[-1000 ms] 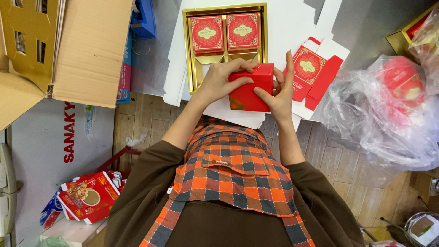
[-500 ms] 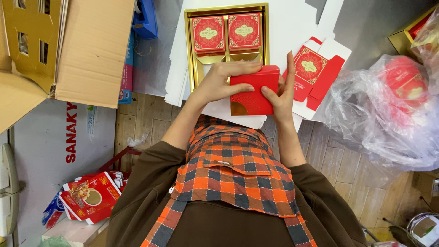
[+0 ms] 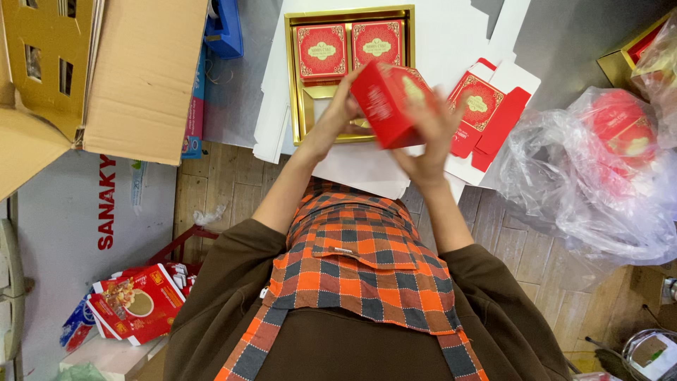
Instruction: The person places red rectangular boxes into a gold tray and then folds a white cardboard sheet with gold foil lining into a box shape. The person folds the sides and corners of the cardboard to form the box structure.
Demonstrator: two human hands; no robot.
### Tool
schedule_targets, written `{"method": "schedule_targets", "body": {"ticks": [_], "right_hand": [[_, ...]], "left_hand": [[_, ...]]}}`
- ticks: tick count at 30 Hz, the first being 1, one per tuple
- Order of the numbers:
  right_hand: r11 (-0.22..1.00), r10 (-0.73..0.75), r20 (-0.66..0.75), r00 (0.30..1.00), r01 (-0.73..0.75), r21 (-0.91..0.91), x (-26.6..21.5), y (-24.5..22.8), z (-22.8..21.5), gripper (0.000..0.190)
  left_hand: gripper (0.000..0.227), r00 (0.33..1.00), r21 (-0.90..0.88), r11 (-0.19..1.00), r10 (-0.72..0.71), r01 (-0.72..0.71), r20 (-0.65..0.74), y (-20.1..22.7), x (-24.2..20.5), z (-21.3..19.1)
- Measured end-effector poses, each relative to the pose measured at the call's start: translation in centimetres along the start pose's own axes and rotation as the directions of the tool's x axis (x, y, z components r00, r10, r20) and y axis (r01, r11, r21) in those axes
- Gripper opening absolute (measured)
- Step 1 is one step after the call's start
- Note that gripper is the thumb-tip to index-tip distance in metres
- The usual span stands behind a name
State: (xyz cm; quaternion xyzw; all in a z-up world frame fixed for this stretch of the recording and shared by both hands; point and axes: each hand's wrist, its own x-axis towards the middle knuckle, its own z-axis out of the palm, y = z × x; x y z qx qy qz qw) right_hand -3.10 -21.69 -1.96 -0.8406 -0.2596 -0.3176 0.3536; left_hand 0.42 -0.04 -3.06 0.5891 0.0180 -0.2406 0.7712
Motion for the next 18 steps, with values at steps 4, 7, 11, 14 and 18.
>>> {"method": "schedule_targets", "body": {"ticks": [4, 7, 11, 14, 18], "right_hand": [[0.980, -0.179, 0.233, 0.956, 0.152, 0.128, -1.1, -2.2, 1.8, 0.059], [0.982, -0.100, 0.204, 0.974, 0.063, 0.179, -1.5, -1.8, 1.8, 0.050], [0.941, 0.293, 0.053, 0.954, -0.298, 0.157, -1.4, -0.4, 0.3, 0.051], [0.773, 0.511, 0.158, 0.845, -0.532, 0.345, -0.8, 0.6, -0.5, 0.058], [0.921, 0.229, 0.350, 0.908, -0.319, 0.224, 0.4, 0.7, -2.0, 0.078]], "left_hand": [[0.089, 0.900, -0.104, 0.895, 0.428, -0.434, -0.081, -1.3, -0.1, -0.5], [0.076, 0.928, -0.162, 0.917, 0.344, -0.365, -0.144, -1.6, 0.1, -1.5], [0.063, 0.935, -0.212, 0.926, 0.259, -0.311, -0.241, -2.2, 0.5, -2.1], [0.060, 0.915, -0.116, 0.932, 0.304, -0.344, -0.265, -3.5, 0.9, -2.2], [0.067, 0.925, 0.352, 0.865, 0.379, -0.357, 0.008, -5.6, 2.9, -4.0]]}}
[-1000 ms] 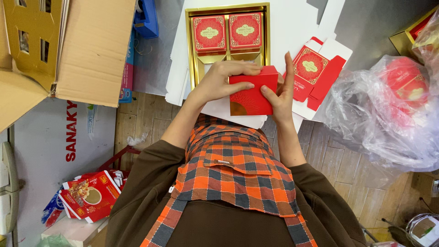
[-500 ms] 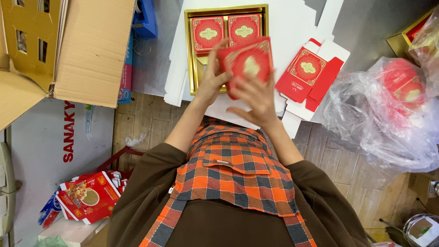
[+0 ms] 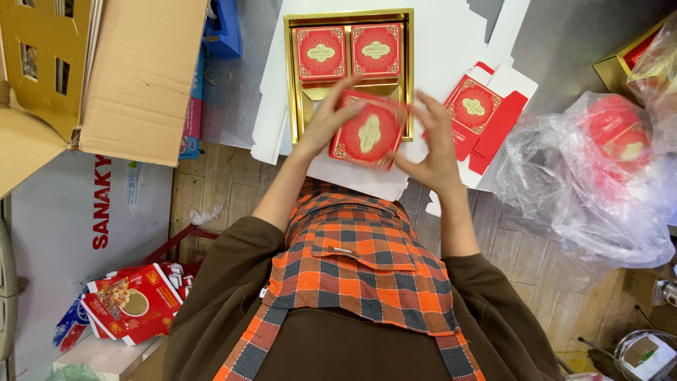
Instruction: The person places red rectangular boxes into a gold tray and then folds a white cardboard sheet with gold foil lining into a box shape. The person folds the sides and corners of the cardboard to form the box structure.
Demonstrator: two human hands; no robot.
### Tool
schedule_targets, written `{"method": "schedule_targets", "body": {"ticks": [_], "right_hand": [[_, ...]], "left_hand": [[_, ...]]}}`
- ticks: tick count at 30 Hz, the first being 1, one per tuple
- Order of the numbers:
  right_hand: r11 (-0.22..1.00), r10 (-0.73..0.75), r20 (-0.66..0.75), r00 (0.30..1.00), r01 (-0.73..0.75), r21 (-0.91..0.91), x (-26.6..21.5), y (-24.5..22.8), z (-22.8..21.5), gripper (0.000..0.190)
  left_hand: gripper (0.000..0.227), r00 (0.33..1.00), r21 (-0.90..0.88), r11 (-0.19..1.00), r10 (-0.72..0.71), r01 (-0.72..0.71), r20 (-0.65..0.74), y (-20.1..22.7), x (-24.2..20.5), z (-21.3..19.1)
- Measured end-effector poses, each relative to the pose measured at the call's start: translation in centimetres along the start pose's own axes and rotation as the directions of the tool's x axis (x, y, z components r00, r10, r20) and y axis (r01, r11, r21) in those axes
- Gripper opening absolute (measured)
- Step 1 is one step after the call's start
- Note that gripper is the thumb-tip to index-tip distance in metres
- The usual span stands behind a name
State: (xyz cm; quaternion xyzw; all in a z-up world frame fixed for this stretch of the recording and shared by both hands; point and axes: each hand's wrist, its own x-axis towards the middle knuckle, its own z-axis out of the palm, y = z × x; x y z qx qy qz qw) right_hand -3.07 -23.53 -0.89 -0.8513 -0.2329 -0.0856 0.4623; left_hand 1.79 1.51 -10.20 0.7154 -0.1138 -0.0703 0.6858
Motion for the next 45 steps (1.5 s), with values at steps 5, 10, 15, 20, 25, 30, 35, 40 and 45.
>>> {"method": "schedule_targets", "body": {"ticks": [5, 10, 15, 20, 25, 30, 35, 40, 45], "right_hand": [[0.937, -0.041, 0.459, 0.887, 0.194, -0.291, 0.9, -1.1, 0.9, 0.129], [0.863, -0.247, 0.326, 0.913, 0.360, -0.354, -2.1, 0.9, 2.8, 0.110], [0.871, -0.162, 0.524, 0.836, 0.371, -0.323, -1.9, 2.2, 4.2, 0.129], [0.855, -0.128, 0.641, 0.757, 0.412, -0.316, -0.8, 3.6, 5.4, 0.137], [0.844, -0.081, 0.624, 0.778, 0.386, -0.372, 2.8, 7.2, 3.7, 0.109], [0.832, -0.213, 0.565, 0.797, 0.451, -0.322, 6.8, 11.4, 4.4, 0.096], [0.790, -0.220, 0.642, 0.735, 0.520, -0.324, 8.8, 13.8, 6.1, 0.101], [0.820, -0.236, 0.559, 0.795, 0.472, -0.324, 7.7, 13.8, 6.7, 0.102], [0.881, -0.260, 0.424, 0.868, 0.393, -0.265, 6.1, 13.8, 7.4, 0.099]], "left_hand": [[0.062, 0.813, -0.042, 0.865, -0.452, 0.500, 0.365, -2.4, 0.5, 1.2], [0.053, 0.772, -0.076, 0.807, -0.526, 0.585, 0.356, -2.3, -0.2, 0.4], [0.046, 0.829, 0.006, 0.889, -0.428, 0.457, 0.360, -6.7, -0.1, -0.1], [0.049, 0.827, -0.120, 0.821, -0.539, 0.558, 0.159, -10.8, -1.4, 0.9], [0.046, 0.925, 0.468, 0.802, -0.275, 0.370, -0.262, -8.9, -2.2, 0.9], [0.066, 0.980, 0.846, 0.529, 0.122, 0.069, -0.157, -8.0, -2.5, 1.2], [0.059, 0.994, 0.833, 0.551, 0.052, 0.055, -0.100, -9.0, -2.9, 0.9], [0.060, 0.997, 0.833, 0.553, 0.049, 0.018, -0.054, -9.5, -2.9, 0.8], [0.059, 0.997, 0.829, 0.559, 0.069, -0.021, -0.021, -9.9, -2.7, 0.7]]}}
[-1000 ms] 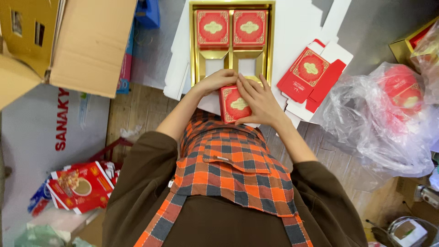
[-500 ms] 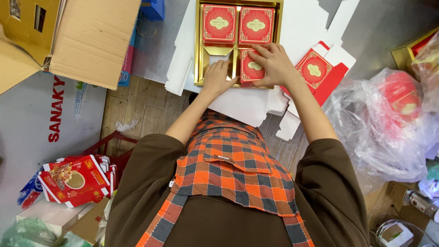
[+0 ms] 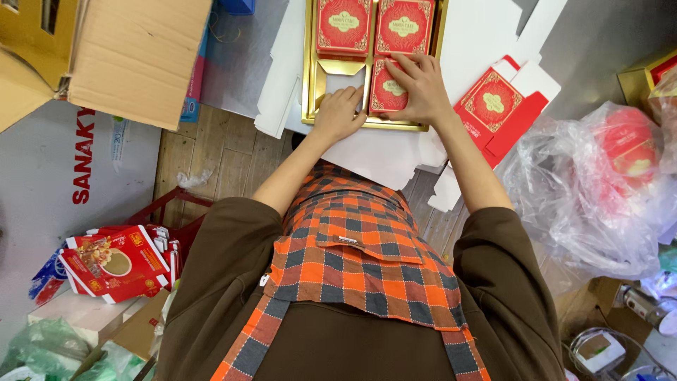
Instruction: The person places red rectangular boxes into a gold tray and then folds a white cardboard sheet with gold foil lining into a box shape. The person folds the sides and corners of the cardboard to form the box structure.
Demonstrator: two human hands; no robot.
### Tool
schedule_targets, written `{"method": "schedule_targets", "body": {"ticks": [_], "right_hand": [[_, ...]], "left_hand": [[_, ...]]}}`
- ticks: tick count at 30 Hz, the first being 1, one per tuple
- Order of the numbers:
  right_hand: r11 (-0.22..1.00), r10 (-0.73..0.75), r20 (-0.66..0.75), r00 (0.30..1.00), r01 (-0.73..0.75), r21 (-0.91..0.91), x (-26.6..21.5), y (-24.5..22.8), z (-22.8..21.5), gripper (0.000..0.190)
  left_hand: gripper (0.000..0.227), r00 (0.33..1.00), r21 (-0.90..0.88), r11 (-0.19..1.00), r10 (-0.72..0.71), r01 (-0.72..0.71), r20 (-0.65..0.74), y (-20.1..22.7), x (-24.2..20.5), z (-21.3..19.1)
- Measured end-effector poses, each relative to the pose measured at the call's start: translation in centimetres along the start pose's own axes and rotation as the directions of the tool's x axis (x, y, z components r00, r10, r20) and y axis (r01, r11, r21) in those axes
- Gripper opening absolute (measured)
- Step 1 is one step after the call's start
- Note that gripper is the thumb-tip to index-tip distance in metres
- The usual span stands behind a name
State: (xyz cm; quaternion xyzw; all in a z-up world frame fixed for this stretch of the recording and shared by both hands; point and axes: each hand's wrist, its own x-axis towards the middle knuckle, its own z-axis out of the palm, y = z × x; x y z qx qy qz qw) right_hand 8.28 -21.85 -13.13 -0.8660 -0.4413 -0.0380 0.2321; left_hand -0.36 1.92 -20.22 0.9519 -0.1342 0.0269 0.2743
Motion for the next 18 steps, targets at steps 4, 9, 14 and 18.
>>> {"method": "schedule_targets", "body": {"ticks": [4, 9, 14, 18], "right_hand": [[1.000, 0.015, -0.041, 0.999, -0.015, 0.009, -0.2, -0.3, 0.4, 0.095], [0.999, 0.030, 0.006, 1.000, -0.031, 0.010, -0.2, -0.3, 1.0, 0.094], [0.998, -0.003, 0.152, 0.988, 0.012, -0.061, -0.5, 0.7, 1.3, 0.100], [0.995, -0.001, 0.256, 0.967, 0.026, -0.094, 0.1, 1.2, 1.4, 0.109]], "left_hand": [[0.060, 0.999, 0.008, 1.000, -0.019, 0.019, 0.031, 0.1, 0.1, 0.1], [0.059, 0.999, 0.020, 1.000, -0.022, 0.021, 0.029, 0.0, 0.1, 0.4], [0.058, 0.999, -0.002, 1.000, -0.031, 0.032, 0.043, 0.0, 0.2, 0.3], [0.059, 0.997, -0.008, 0.998, -0.060, 0.061, 0.053, 0.5, 0.2, -0.2]]}}
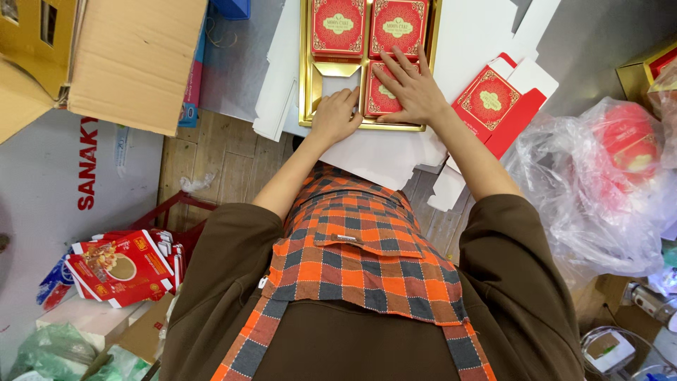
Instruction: The person places red rectangular boxes into a gold tray and then folds a white cardboard sheet with gold foil lining into a box shape. The person folds the sides and corners of the cardboard to form the box structure.
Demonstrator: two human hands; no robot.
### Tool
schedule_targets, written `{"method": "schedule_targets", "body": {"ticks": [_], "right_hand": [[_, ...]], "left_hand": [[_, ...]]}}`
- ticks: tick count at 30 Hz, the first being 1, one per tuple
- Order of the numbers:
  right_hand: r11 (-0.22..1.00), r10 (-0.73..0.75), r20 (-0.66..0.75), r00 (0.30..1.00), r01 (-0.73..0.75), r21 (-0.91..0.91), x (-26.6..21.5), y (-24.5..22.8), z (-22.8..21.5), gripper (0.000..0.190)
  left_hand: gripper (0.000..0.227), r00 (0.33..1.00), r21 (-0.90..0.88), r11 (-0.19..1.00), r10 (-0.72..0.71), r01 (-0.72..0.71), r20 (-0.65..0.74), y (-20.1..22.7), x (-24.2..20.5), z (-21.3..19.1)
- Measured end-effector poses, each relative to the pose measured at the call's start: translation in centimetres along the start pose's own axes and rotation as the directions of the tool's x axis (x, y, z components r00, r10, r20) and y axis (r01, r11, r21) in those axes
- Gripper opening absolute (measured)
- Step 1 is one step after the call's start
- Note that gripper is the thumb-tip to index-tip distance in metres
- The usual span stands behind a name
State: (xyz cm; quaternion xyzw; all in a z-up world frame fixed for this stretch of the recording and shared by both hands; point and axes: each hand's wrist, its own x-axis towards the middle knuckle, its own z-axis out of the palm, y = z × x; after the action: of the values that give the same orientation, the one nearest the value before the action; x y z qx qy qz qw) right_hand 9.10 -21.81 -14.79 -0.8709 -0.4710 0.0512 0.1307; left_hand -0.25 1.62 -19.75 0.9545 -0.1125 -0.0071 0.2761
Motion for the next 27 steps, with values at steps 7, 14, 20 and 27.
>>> {"method": "schedule_targets", "body": {"ticks": [7, 14, 20, 27], "right_hand": [[0.996, 0.095, -0.043, 0.995, -0.095, -0.002, -0.6, -1.7, 1.0, 0.107], [0.824, 0.362, -0.182, 0.914, -0.222, 0.521, -1.5, 1.1, 3.7, 0.061], [0.775, 0.629, -0.174, 0.758, -0.592, 0.221, -3.9, -0.3, 6.6, 0.059], [0.710, 0.690, -0.289, 0.664, -0.544, 0.447, -5.5, 3.1, 8.7, 0.061]], "left_hand": [[0.060, 0.978, -0.102, 0.995, -0.019, -0.002, -0.210, 1.2, 0.6, -0.7], [0.080, 0.992, 0.035, 0.995, 0.098, -0.096, -0.078, 1.4, 1.8, 1.0], [0.102, 0.992, 0.217, 0.968, 0.121, -0.126, 0.038, 2.3, 3.1, 0.1], [0.117, 0.960, 0.333, 0.929, 0.070, -0.161, 0.271, 3.2, 5.0, -2.0]]}}
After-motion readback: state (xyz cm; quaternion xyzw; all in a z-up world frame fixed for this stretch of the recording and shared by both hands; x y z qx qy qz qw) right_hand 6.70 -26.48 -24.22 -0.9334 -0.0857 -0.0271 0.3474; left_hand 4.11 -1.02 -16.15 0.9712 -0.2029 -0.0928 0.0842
